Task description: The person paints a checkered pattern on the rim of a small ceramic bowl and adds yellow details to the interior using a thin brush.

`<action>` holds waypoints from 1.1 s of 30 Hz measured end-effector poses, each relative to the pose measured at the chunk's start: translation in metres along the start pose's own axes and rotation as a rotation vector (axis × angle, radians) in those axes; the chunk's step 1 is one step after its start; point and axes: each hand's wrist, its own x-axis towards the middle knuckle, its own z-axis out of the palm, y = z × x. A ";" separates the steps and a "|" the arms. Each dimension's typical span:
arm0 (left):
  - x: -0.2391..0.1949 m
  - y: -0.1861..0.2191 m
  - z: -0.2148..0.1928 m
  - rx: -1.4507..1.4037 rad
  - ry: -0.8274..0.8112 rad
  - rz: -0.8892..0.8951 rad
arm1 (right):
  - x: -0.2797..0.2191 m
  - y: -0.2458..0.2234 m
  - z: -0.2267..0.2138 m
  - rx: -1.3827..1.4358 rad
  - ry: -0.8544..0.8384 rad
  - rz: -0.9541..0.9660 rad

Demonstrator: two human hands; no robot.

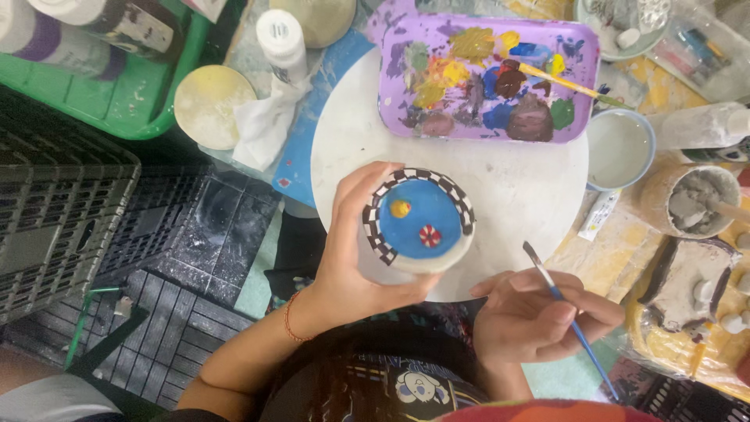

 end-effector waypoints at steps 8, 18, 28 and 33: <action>-0.008 -0.014 -0.001 -0.601 -0.136 -0.091 | -0.002 -0.026 0.020 -0.079 0.052 -0.257; -0.003 -0.008 0.001 -0.592 -0.214 0.025 | -0.025 -0.033 0.007 -0.092 -0.022 -0.177; -0.005 -0.010 0.015 -0.431 -0.138 0.114 | -0.044 0.005 -0.010 -0.179 0.019 -0.275; -0.006 -0.014 0.017 -0.421 -0.113 0.147 | -0.040 0.003 -0.009 -0.259 -0.039 -0.286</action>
